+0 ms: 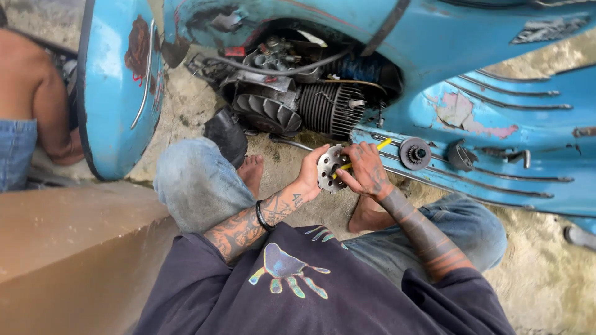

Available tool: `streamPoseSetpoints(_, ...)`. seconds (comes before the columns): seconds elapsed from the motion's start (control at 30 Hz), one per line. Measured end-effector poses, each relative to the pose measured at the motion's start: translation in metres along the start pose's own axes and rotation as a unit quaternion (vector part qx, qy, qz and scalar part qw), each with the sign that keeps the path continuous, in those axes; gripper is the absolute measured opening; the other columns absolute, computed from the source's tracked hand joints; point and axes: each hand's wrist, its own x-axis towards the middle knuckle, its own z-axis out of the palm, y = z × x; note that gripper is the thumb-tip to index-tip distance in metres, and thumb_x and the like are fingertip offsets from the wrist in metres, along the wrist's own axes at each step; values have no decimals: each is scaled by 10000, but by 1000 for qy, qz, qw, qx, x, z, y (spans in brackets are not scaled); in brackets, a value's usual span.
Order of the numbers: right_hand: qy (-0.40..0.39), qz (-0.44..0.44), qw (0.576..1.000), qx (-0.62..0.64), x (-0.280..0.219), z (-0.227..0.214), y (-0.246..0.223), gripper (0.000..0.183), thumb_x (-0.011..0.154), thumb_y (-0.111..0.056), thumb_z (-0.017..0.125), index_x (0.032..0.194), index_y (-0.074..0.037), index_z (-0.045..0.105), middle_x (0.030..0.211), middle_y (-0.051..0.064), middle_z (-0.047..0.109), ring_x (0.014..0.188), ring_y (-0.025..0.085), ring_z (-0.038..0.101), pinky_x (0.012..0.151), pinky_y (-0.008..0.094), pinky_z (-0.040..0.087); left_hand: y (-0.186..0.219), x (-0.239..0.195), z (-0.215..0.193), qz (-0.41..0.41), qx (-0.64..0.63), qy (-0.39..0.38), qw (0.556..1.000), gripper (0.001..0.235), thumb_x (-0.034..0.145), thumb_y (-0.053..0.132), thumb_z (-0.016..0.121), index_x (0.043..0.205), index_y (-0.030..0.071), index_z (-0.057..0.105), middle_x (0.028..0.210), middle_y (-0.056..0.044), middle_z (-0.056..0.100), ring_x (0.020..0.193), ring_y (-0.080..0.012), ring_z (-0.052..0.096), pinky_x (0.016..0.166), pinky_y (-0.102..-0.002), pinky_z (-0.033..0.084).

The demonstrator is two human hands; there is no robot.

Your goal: Cleaning a motorcycle clutch component with a small brush

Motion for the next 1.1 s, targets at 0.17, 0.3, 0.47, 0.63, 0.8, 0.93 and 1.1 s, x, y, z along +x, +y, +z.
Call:
streamPoseSetpoints(0.17, -7, 5, 1000, 20, -12, 6, 4, 590, 941, -618, 617, 1156, -69, 596, 881, 119, 566, 825, 301, 545, 860, 434, 403, -7, -16, -4, 6, 28, -11, 1000, 480, 927, 456, 635, 1151, 35, 692, 951, -174, 739, 647, -234, 673, 619, -340, 592)
streamPoseSetpoints(0.3, 12, 26, 1000, -6, -16, -8, 13, 578, 931, -579, 689, 1104, -38, 584, 843, 144, 570, 815, 328, 546, 904, 469, 373, -2, -40, 0, 19, 87, 32, 996, 594, 907, 490, 739, 1244, 3, 702, 1082, -203, 743, 891, -327, 719, 789, -441, 585)
streamPoseSetpoints(0.47, 12, 35, 998, -45, -48, 2, 14, 577, 951, -648, 581, 1064, -83, 565, 819, 115, 523, 791, 297, 500, 919, 478, 329, 3, -91, 33, 4, 85, 81, 993, 569, 875, 480, 739, 1249, 52, 701, 1179, -198, 710, 1094, -349, 681, 929, -547, 540)
streamPoseSetpoints(0.63, -17, 20, 999, 27, -49, -4, -34, 600, 917, -677, 564, 1104, -107, 573, 831, 85, 530, 789, 282, 515, 921, 487, 330, -9, -89, 5, -10, 90, 93, 992, 503, 870, 443, 736, 1173, 41, 727, 1074, -165, 739, 969, -285, 723, 853, -484, 585)
streamPoseSetpoints(0.8, -18, 15, 999, 30, -41, -8, -53, 638, 890, -718, 590, 1102, -117, 564, 860, 78, 538, 805, 277, 535, 929, 468, 332, -24, -77, -16, -23, 96, 74, 992, 478, 896, 432, 695, 1145, 24, 711, 1016, -190, 738, 859, -303, 746, 768, -479, 619)
streamPoseSetpoints(0.93, -50, 73, 996, -21, -29, -13, -48, 660, 903, -730, 591, 1092, -97, 582, 848, 95, 569, 812, 265, 521, 909, 467, 314, -33, -70, -12, -11, 83, 57, 995, 456, 911, 408, 677, 1134, 11, 707, 986, -199, 738, 774, -280, 736, 745, -445, 625)
streamPoseSetpoints(1.1, -68, 101, 990, -66, -11, -29, -53, 588, 943, -671, 598, 1058, -94, 611, 805, 100, 590, 800, 266, 526, 959, 475, 317, -23, -58, 6, 8, 65, 45, 997, 466, 922, 382, 671, 1189, -1, 685, 1028, -183, 732, 832, -263, 743, 783, -429, 616)
